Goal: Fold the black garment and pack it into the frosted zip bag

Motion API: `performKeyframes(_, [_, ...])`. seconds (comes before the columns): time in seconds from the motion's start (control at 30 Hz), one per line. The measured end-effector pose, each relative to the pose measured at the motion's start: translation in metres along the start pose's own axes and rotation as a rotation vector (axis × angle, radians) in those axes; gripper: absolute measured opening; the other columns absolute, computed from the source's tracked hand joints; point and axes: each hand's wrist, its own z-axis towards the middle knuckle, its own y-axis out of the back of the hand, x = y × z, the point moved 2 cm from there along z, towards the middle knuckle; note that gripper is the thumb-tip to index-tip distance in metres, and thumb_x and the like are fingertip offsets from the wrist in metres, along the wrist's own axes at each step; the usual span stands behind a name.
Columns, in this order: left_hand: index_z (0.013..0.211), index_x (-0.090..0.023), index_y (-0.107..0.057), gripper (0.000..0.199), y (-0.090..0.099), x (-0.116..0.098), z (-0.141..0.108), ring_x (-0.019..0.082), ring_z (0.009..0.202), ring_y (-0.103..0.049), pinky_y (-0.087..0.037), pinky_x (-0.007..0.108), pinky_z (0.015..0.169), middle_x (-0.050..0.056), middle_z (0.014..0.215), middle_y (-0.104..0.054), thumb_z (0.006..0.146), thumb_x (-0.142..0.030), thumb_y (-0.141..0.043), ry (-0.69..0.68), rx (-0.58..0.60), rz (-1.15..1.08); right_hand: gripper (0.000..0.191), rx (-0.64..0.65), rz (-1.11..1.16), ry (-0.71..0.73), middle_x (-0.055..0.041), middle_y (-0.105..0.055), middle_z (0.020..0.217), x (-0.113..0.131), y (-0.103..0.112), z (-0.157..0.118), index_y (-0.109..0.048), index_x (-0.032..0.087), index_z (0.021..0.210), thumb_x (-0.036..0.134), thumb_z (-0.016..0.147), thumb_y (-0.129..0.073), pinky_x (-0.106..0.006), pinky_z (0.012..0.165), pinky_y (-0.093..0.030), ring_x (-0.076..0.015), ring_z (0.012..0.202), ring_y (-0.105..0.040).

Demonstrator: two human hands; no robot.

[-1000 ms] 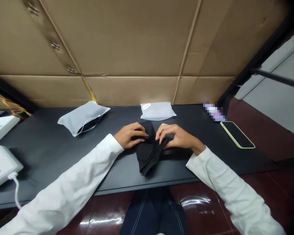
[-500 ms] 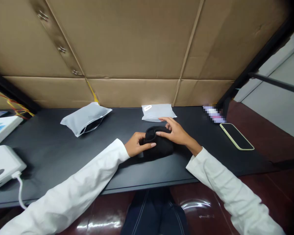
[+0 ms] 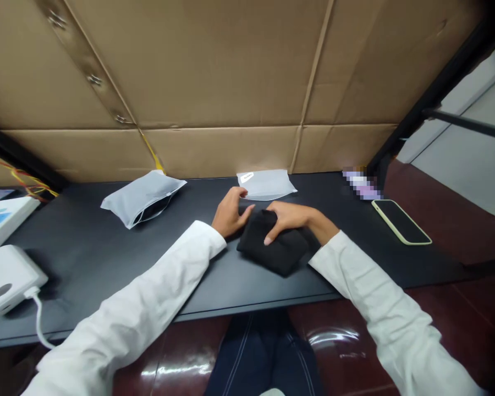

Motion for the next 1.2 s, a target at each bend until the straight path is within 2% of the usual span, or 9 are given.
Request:
performKeyframes(0.07, [0.118,-0.016,-0.048,0.034,0.001,0.015,0.011,0.024,0.109,-0.058,-0.049,0.039,0.094,0.014,0.119,-0.059,0.089,-0.029,-0.057,-0.082,0.045,0.119,0.048,-0.222,0.09,0.173,-0.0021,-0.071,0.087,-0.002,0.012,-0.003,-0.07,0.014,0.088,0.045,0.055,-0.087,-0.035,0.08,-0.053,-0.0219,0.084,-0.065])
performKeyframes(0.2, [0.12,-0.013,-0.05,0.035,-0.003,0.033,0.025,0.025,0.109,-0.06,-0.05,0.038,0.093,0.015,0.117,-0.062,0.089,-0.029,-0.057,-0.147,0.048,0.247,0.051,-0.891,0.056,0.364,-0.006,-0.07,0.101,-0.011,0.028,-0.014,-0.065,0.016,0.105,0.047,0.068,-0.078,-0.041,0.088,-0.052,-0.0262,0.097,-0.064])
performKeyframes(0.3, [0.106,-0.014,-0.058,0.02,-0.009,0.038,0.029,0.024,0.095,-0.065,-0.051,0.034,0.084,0.013,0.102,-0.067,0.091,-0.026,-0.053,-0.126,0.117,0.327,0.046,-1.14,-0.178,0.39,-0.0112,-0.065,0.124,-0.017,0.018,-0.017,-0.059,0.019,0.123,0.043,0.085,-0.062,-0.045,0.101,-0.048,-0.0304,0.117,-0.06])
performKeyframes(0.4, [0.086,-0.015,-0.062,0.009,-0.012,0.041,0.029,0.022,0.083,-0.066,-0.052,0.033,0.077,0.01,0.086,-0.068,0.086,-0.017,-0.053,-0.094,0.225,0.258,0.037,-1.046,-0.456,0.506,-0.009,-0.056,0.141,-0.019,-0.003,-0.012,-0.058,0.024,0.129,0.036,0.095,-0.048,-0.051,0.114,-0.038,-0.0287,0.135,-0.049])
performKeyframes(0.53, [0.083,-0.016,-0.062,0.014,-0.002,0.038,0.023,0.018,0.08,-0.065,-0.053,0.03,0.078,0.005,0.084,-0.068,0.089,-0.021,-0.05,-0.102,0.266,-0.058,0.033,-0.629,-0.701,0.647,-0.0016,-0.059,0.139,-0.018,-0.029,0.0,-0.062,0.034,0.124,0.027,0.101,-0.041,-0.051,0.117,-0.036,-0.0214,0.138,-0.047])
performKeyframes(0.6, [0.082,-0.016,-0.062,0.025,0.004,0.035,0.02,0.016,0.075,-0.063,-0.053,0.028,0.073,0.002,0.081,-0.066,0.094,-0.023,-0.041,-0.089,0.244,-0.121,0.035,-0.514,-0.75,0.642,-0.0009,-0.06,0.138,-0.019,-0.034,0.004,-0.061,0.035,0.127,0.024,0.102,-0.039,-0.05,0.116,-0.038,-0.0194,0.136,-0.048])
performKeyframes(0.9, [0.084,-0.013,-0.07,0.018,0.005,0.029,0.016,0.023,0.091,-0.067,-0.057,0.035,0.079,0.011,0.101,-0.069,0.082,-0.03,-0.064,-0.162,0.231,-0.225,0.032,-0.51,-0.751,0.61,-0.0119,-0.057,0.138,-0.034,-0.023,0.011,-0.064,0.025,0.123,0.021,0.098,-0.046,-0.051,0.11,-0.042,-0.0251,0.132,-0.049])
performKeyframes(1.03, [0.115,-0.015,-0.067,0.036,0.001,0.037,0.016,0.023,0.118,-0.06,-0.051,0.042,0.103,0.013,0.126,-0.065,0.083,-0.011,-0.053,-0.157,0.16,-0.121,0.04,-0.501,-0.758,0.499,-0.0095,-0.056,0.139,-0.043,-0.014,0.011,-0.06,0.025,0.13,0.015,0.096,-0.044,-0.047,0.109,-0.045,-0.0231,0.134,-0.048])
performKeyframes(1.2, [0.129,-0.012,-0.058,0.055,-0.003,0.031,0.017,0.022,0.128,-0.053,-0.048,0.046,0.108,0.014,0.135,-0.06,0.079,0.004,-0.04,-0.366,0.091,0.029,0.057,-0.627,-0.755,0.318,-0.0067,-0.052,0.145,-0.048,-0.013,0.016,-0.055,0.029,0.138,0.002,0.091,-0.036,-0.045,0.11,-0.045,-0.022,0.135,-0.047])
